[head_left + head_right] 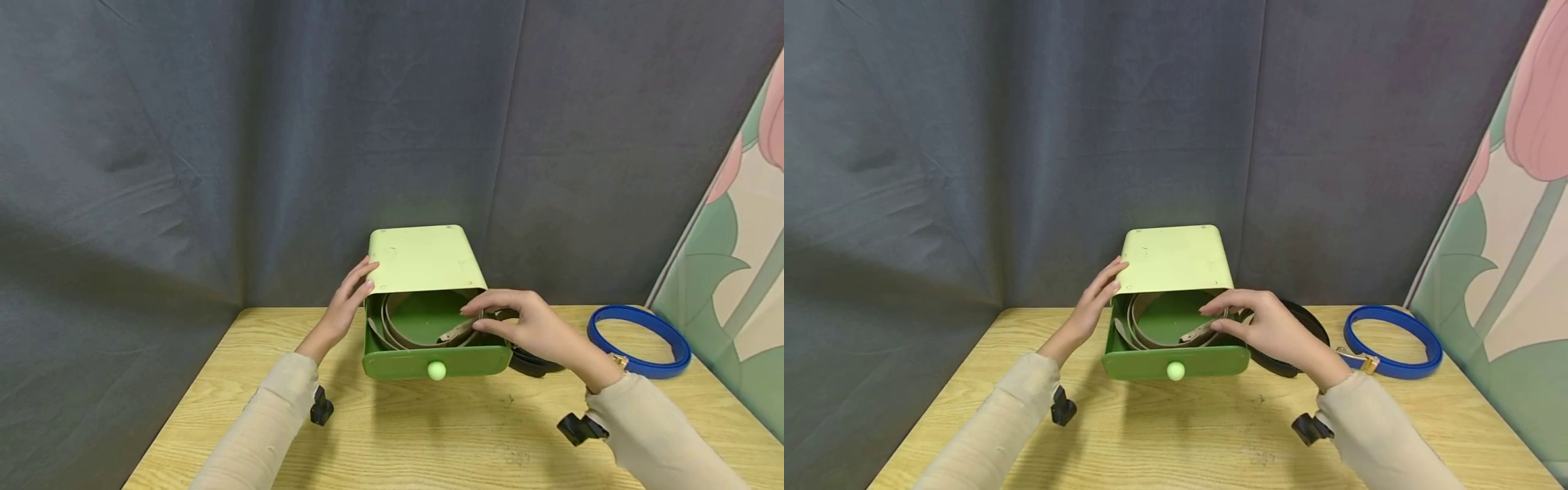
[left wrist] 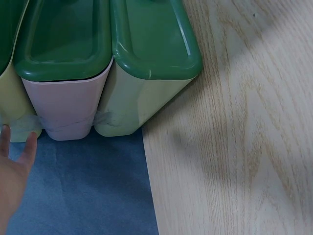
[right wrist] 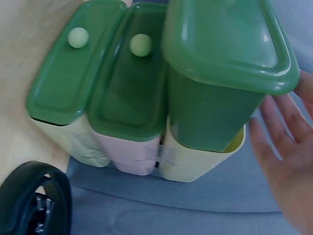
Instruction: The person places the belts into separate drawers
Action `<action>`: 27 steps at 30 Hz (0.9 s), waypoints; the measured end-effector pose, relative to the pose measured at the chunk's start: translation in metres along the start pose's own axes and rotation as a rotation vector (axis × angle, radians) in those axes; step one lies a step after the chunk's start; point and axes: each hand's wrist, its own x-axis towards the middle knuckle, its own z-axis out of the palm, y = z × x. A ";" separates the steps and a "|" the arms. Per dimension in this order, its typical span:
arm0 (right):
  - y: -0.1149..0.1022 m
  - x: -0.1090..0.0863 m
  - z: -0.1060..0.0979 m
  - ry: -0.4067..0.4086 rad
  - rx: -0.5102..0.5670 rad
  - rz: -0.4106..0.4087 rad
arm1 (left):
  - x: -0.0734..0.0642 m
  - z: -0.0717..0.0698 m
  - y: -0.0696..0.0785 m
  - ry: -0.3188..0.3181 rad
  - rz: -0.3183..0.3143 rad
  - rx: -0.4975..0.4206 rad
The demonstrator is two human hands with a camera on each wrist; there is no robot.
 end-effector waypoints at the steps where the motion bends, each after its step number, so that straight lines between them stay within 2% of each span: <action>1: -0.001 -0.004 0.000 0.025 -0.001 -0.003 | -0.001 0.000 0.005 -0.006 -0.003 -0.008; 4: -0.003 -0.016 0.002 0.098 -0.013 -0.005 | -0.004 0.001 0.015 -0.016 -0.002 -0.024; 6: -0.005 -0.024 0.004 0.144 -0.029 0.004 | -0.004 0.002 0.016 -0.016 0.000 -0.016; 12: -0.008 -0.044 0.011 0.271 -0.038 0.032 | 0.000 0.003 -0.005 0.008 0.017 0.006; 15: -0.008 -0.051 0.016 0.317 -0.010 0.053 | 0.000 0.004 -0.006 0.010 0.013 0.003; 21: -0.007 -0.061 0.026 0.365 0.075 0.089 | -0.001 0.001 -0.002 0.010 -0.018 -0.012; 27: -0.005 -0.066 0.031 0.400 0.084 0.105 | 0.000 0.000 0.002 0.025 -0.024 -0.005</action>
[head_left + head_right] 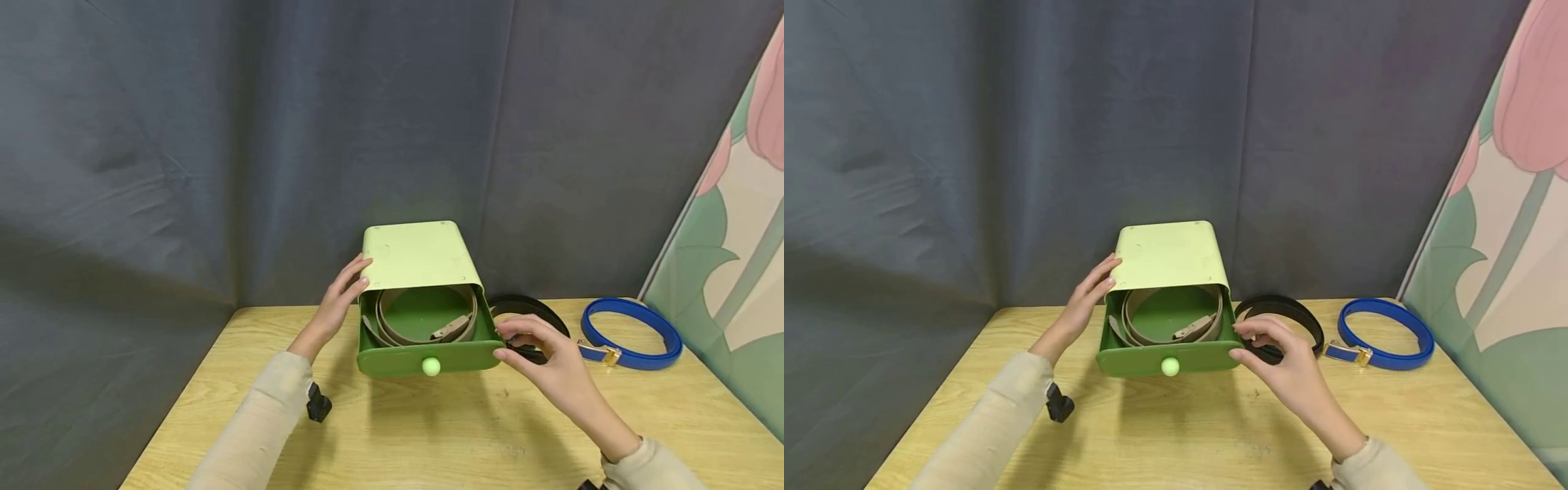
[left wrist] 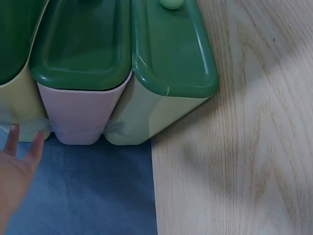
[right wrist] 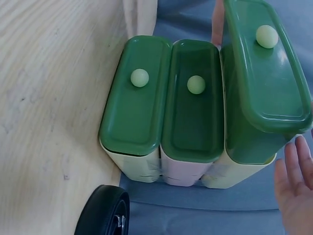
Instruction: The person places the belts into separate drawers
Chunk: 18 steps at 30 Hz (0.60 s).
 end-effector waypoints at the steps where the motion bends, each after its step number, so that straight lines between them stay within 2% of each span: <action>1: 0.001 -0.001 0.001 0.003 -0.002 -0.001 | 0.000 0.000 0.001 0.008 0.001 0.002; 8: 0.005 -0.002 0.005 -0.003 -0.030 0.005 | -0.003 0.001 0.012 0.082 -0.012 0.008; 15: 0.003 0.000 0.008 0.051 -0.043 0.066 | -0.015 0.002 0.044 0.053 -0.018 0.042; 18: 0.003 0.002 0.009 0.072 -0.033 0.088 | -0.014 0.002 0.037 0.053 -0.019 0.039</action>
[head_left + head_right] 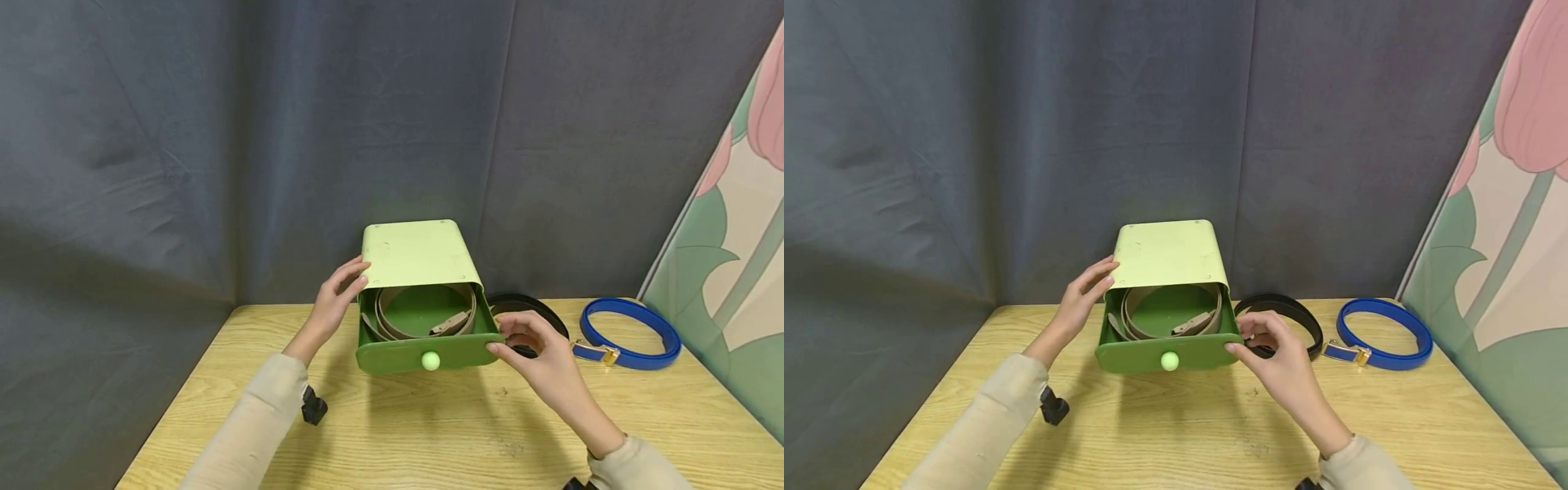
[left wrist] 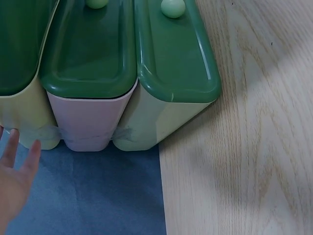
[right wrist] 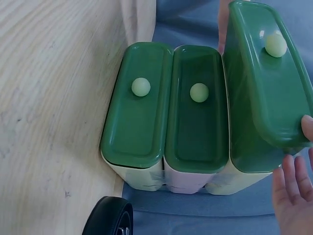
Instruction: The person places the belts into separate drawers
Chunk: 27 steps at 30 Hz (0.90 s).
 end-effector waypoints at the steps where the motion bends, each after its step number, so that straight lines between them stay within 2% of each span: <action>1: 0.000 0.001 0.001 0.007 0.003 0.006 | 0.001 0.000 -0.004 0.003 0.000 0.001; 5: -0.001 0.006 0.004 0.026 -0.005 0.023 | 0.008 -0.002 -0.023 0.011 -0.006 -0.006; 7: 0.000 0.008 0.005 0.032 -0.013 0.035 | 0.009 -0.002 -0.026 0.011 -0.012 -0.007; 15: 0.006 0.020 0.010 0.052 -0.079 0.118 | 0.009 0.000 -0.026 0.010 -0.004 -0.040; 19: 0.008 0.025 0.014 0.068 -0.075 0.168 | 0.009 -0.001 -0.026 0.003 -0.015 -0.025; 27: 0.014 0.040 0.019 0.055 -0.080 0.264 | 0.009 -0.001 -0.028 -0.011 -0.015 -0.057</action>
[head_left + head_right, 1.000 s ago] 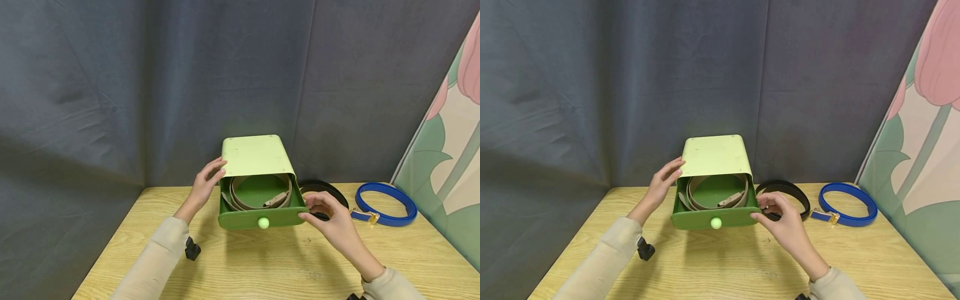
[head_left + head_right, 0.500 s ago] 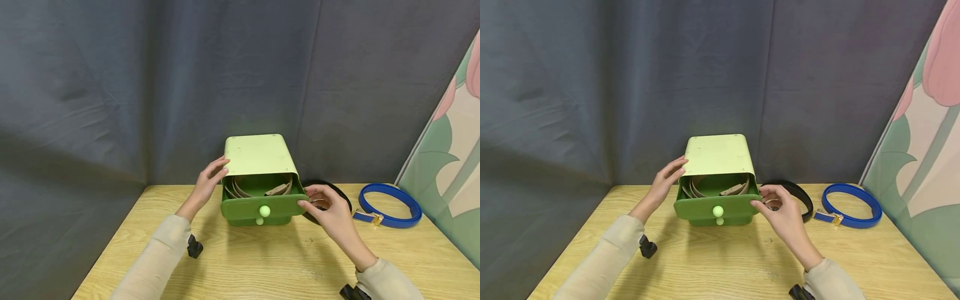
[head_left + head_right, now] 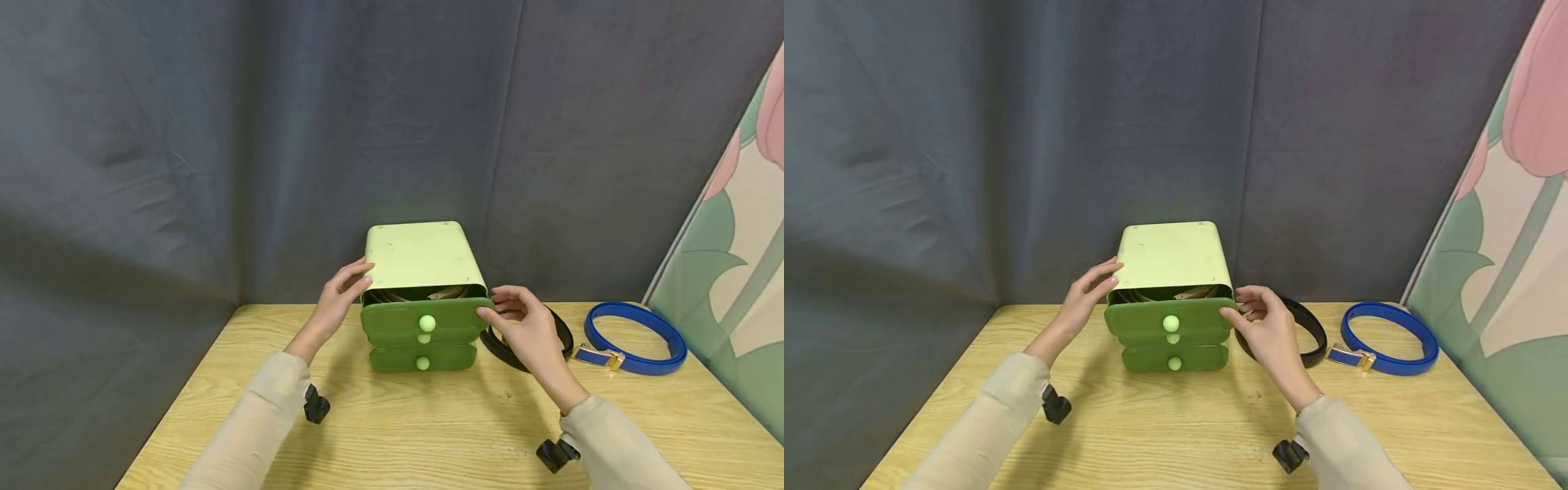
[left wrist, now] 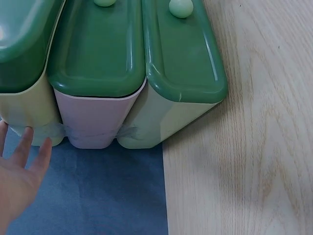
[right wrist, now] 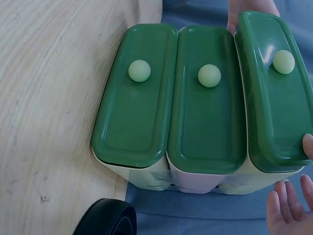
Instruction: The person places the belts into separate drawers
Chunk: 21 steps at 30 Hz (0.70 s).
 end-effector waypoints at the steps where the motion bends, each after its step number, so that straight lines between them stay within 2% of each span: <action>1: 0.001 0.002 0.001 0.000 -0.004 0.006 | 0.000 0.000 0.001 -0.002 -0.002 0.003; 9: 0.004 0.014 0.008 0.009 -0.010 0.017 | 0.000 0.001 0.001 0.015 0.002 0.016; 21: 0.005 0.022 0.015 0.039 -0.016 0.050 | 0.000 0.003 0.002 0.023 -0.007 0.005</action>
